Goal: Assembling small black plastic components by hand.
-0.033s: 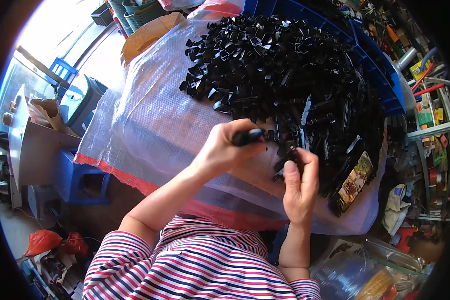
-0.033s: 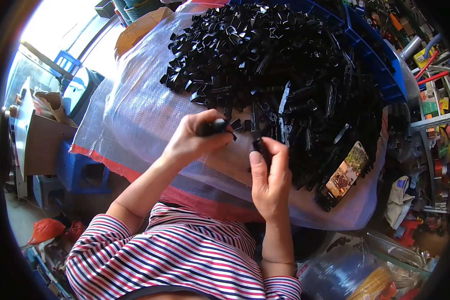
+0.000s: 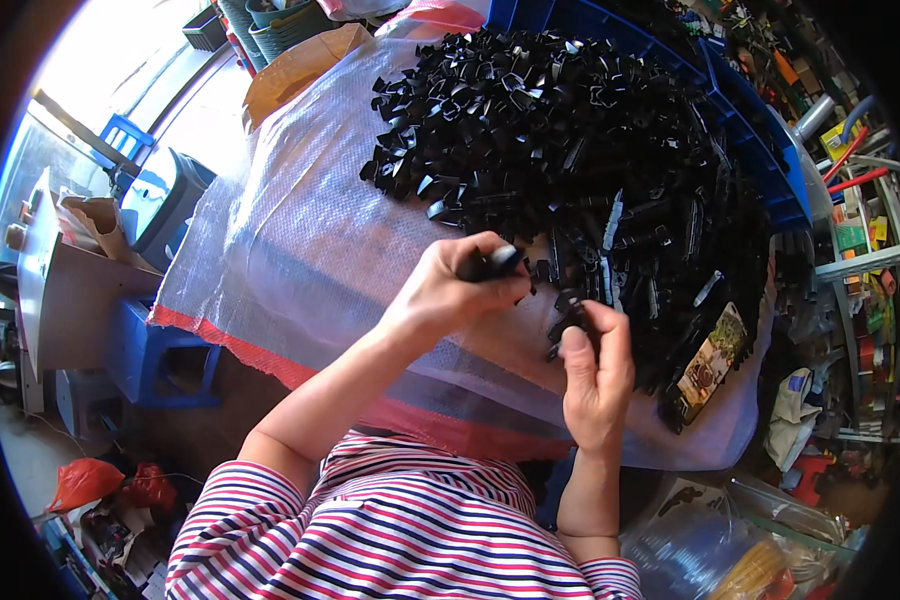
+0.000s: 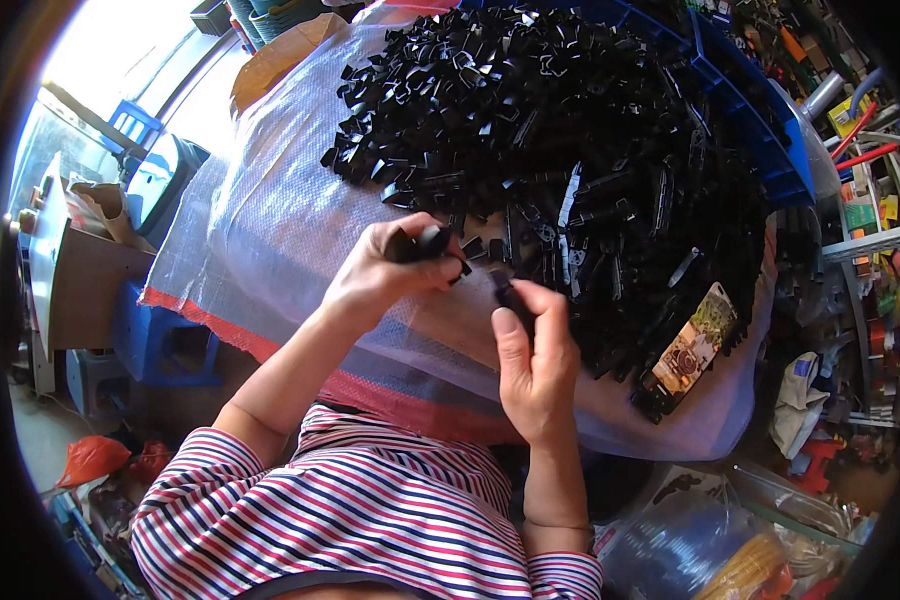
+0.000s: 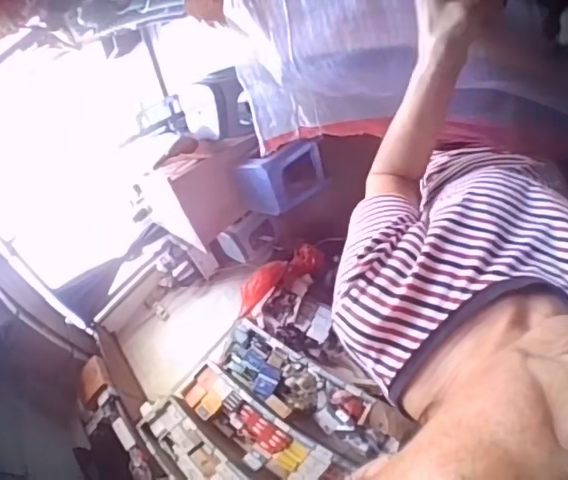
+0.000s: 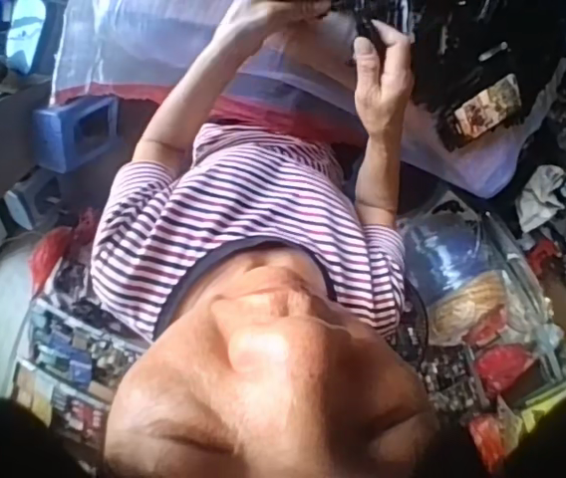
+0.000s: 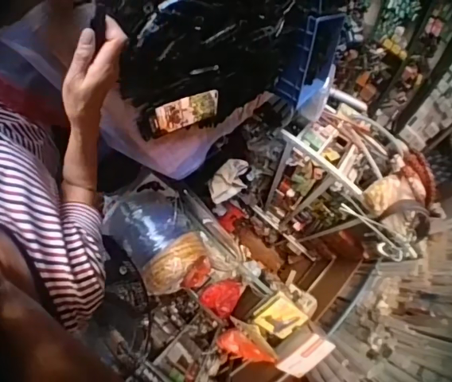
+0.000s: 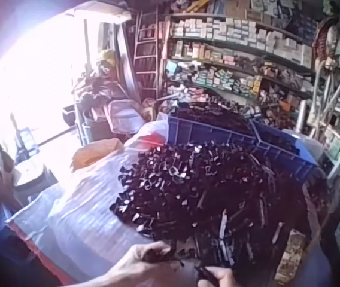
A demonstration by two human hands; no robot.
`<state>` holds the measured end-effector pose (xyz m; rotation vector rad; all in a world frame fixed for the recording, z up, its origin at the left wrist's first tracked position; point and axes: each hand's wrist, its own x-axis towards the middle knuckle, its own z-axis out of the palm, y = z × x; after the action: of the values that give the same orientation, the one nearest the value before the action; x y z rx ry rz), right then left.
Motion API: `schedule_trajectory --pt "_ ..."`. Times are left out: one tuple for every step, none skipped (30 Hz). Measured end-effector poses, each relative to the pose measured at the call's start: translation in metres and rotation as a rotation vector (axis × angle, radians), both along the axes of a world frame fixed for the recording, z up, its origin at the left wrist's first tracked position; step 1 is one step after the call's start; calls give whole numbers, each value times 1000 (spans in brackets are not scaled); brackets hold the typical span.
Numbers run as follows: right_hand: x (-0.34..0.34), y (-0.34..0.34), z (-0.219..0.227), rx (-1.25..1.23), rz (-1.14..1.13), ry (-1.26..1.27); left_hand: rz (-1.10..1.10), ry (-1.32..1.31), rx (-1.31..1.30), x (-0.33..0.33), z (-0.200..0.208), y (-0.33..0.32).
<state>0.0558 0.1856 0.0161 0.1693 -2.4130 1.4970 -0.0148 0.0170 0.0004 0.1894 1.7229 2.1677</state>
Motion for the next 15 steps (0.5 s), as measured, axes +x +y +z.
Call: schedule_trajectory --pt "4 0 4 26 43 -28 -6 -86 73 -1 4 -2" --pt "6 -2 7 19 69 -51 -5 -84 73 -1 3 -3" --pt "4 -5 7 29 75 6 -30 -159 179 -1 2 -4" --pt "3 -7 8 40 81 64 -57 -233 285 -1 2 -4" --pt "4 -7 9 41 81 64 -68 -247 294 0 3 -5" --pt "5 -7 9 22 61 24 -68 -247 296 1 3 -4" --pt "6 -6 10 2 41 -16 -48 -243 290 3 3 -2" --pt "6 -6 11 3 42 -17 -28 -240 283 4 3 -1" --pt "7 -5 12 9 45 -49 -27 -241 284 5 4 -1" --pt "7 -5 12 15 49 -82 -24 -225 282 6 4 -2" --pt "7 -6 12 16 49 -82 -22 -208 280 7 5 -2" --pt "7 -7 11 20 50 -68 -22 -207 281 7 5 -1" --pt "6 -8 10 25 52 -54 -1 -166 268 8 6 1" --pt "6 -8 10 25 53 -55 20 -126 254 9 6 2" --pt "6 -8 11 17 57 -81 21 -126 254 10 6 3"
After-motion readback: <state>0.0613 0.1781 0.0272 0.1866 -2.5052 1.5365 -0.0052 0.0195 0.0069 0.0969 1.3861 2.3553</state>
